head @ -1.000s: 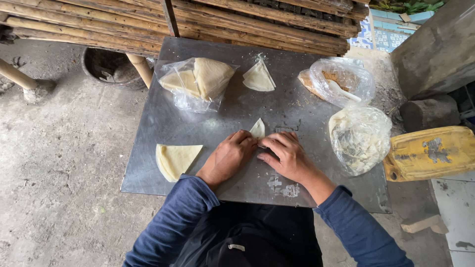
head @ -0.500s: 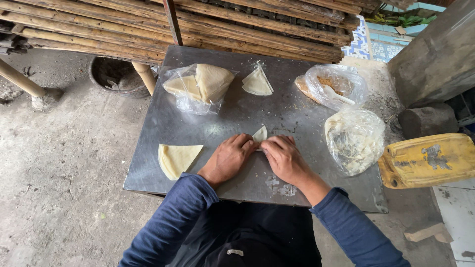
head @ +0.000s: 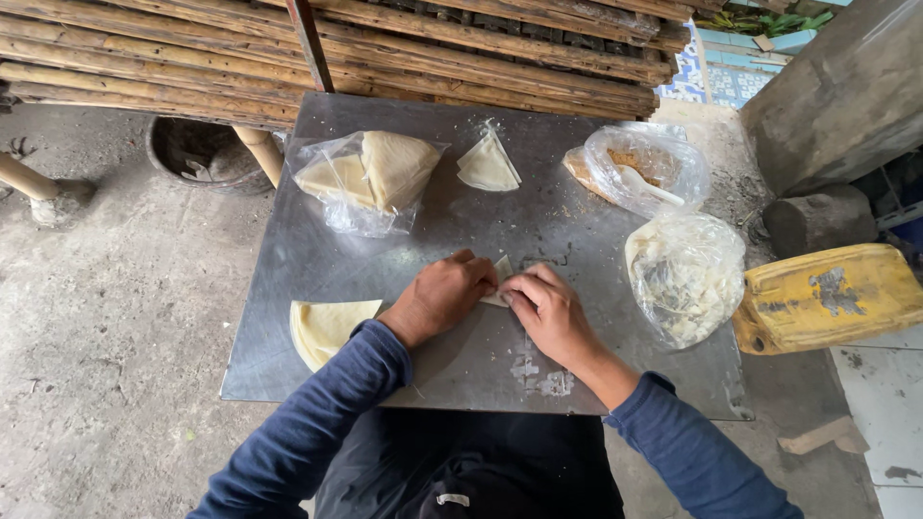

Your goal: The person assembles triangular pastries by placing a filling onto thin dough sheets and folding them into cones. They repeat this process for several units, stacking the finished pastries on the table.

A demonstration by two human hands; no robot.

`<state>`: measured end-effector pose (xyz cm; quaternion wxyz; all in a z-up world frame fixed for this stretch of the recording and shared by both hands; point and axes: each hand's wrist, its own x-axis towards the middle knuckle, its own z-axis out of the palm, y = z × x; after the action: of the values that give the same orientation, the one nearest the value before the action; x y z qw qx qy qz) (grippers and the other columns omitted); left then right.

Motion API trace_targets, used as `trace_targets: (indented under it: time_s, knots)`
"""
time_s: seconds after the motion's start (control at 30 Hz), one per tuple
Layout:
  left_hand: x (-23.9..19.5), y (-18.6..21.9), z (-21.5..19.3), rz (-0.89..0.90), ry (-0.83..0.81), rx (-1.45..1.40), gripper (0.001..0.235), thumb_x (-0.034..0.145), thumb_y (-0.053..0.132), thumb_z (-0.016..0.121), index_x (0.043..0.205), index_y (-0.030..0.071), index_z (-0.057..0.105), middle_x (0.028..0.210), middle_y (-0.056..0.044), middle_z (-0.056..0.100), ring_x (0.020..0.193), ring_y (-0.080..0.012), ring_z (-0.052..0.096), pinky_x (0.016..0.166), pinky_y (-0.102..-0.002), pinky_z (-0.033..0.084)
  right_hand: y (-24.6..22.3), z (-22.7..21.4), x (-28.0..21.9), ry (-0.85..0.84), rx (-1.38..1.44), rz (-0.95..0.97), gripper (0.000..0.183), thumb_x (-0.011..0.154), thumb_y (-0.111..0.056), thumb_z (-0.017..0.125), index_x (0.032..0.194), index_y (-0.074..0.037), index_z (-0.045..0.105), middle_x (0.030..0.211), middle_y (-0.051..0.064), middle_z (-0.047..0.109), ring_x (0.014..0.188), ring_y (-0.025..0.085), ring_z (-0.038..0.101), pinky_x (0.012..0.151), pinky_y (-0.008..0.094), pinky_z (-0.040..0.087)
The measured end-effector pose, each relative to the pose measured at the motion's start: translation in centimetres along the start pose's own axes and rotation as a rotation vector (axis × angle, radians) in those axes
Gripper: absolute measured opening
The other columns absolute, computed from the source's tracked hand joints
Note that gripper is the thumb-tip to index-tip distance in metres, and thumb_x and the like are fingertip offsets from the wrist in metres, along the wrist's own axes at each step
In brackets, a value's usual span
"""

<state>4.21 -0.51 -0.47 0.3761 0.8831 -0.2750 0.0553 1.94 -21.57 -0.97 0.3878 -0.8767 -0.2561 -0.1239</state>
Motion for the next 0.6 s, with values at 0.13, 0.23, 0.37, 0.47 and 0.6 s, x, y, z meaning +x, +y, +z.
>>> trace_targets:
  time_s: [0.13, 0.23, 0.37, 0.47, 0.6]
  knots:
    - [0.5, 0.2, -0.5, -0.059, -0.011, -0.054, 0.01, 0.09, 0.018, 0.069, 0.096, 0.01, 0.067, 0.092, -0.011, 0.07, 0.083, -0.0324, 0.071, 0.074, -0.042, 0.057, 0.3, -0.3, -0.3, -0.024, -0.083, -0.117, 0.011, 0.094, -0.007, 0.065, 0.105, -0.008, 0.066, 0.099, 0.004, 0.066, 0.093, 0.027, 0.067, 0.089, 0.042, 0.051]
    - [0.7, 0.5, -1.0, -0.073, -0.025, -0.054, 0.014, 0.089, 0.018, 0.07, 0.098, 0.01, 0.065, 0.091, -0.012, 0.071, 0.081, -0.0342, 0.071, 0.071, -0.044, 0.056, -0.2, -0.9, 0.5, -0.116, -0.183, -0.231, 0.014, 0.089, -0.014, 0.07, 0.101, -0.008, 0.066, 0.1, 0.005, 0.064, 0.096, 0.027, 0.063, 0.09, 0.043, 0.045]
    - [0.3, 0.7, -1.2, -0.094, -0.024, -0.03, 0.013, 0.093, 0.018, 0.068, 0.102, 0.009, 0.063, 0.09, -0.011, 0.071, 0.078, -0.035, 0.071, 0.068, -0.045, 0.056, -0.8, -1.6, 1.8, -0.301, -0.249, -0.193, 0.021, 0.084, -0.022, 0.076, 0.098, -0.009, 0.067, 0.094, 0.006, 0.061, 0.096, 0.025, 0.06, 0.087, 0.044, 0.039]
    - [0.2, 0.4, -1.9, -0.021, -0.043, -0.071, 0.014, 0.094, 0.018, 0.068, 0.104, 0.009, 0.063, 0.09, -0.011, 0.071, 0.078, -0.0338, 0.072, 0.067, -0.043, 0.057, -0.8, -1.2, 2.1, -0.258, -0.203, -0.153, 0.016, 0.084, -0.018, 0.076, 0.095, -0.011, 0.067, 0.093, 0.003, 0.062, 0.095, 0.023, 0.061, 0.088, 0.044, 0.04]
    - [0.0, -0.1, -2.8, 0.122, -0.112, -0.085, 0.024, 0.086, 0.023, 0.073, 0.104, 0.008, 0.067, 0.095, -0.011, 0.069, 0.082, -0.0315, 0.071, 0.071, -0.041, 0.057, -0.7, -0.9, 1.2, -0.167, -0.165, -0.159, 0.014, 0.087, -0.013, 0.074, 0.098, -0.011, 0.066, 0.096, 0.005, 0.06, 0.095, 0.024, 0.06, 0.09, 0.041, 0.041]
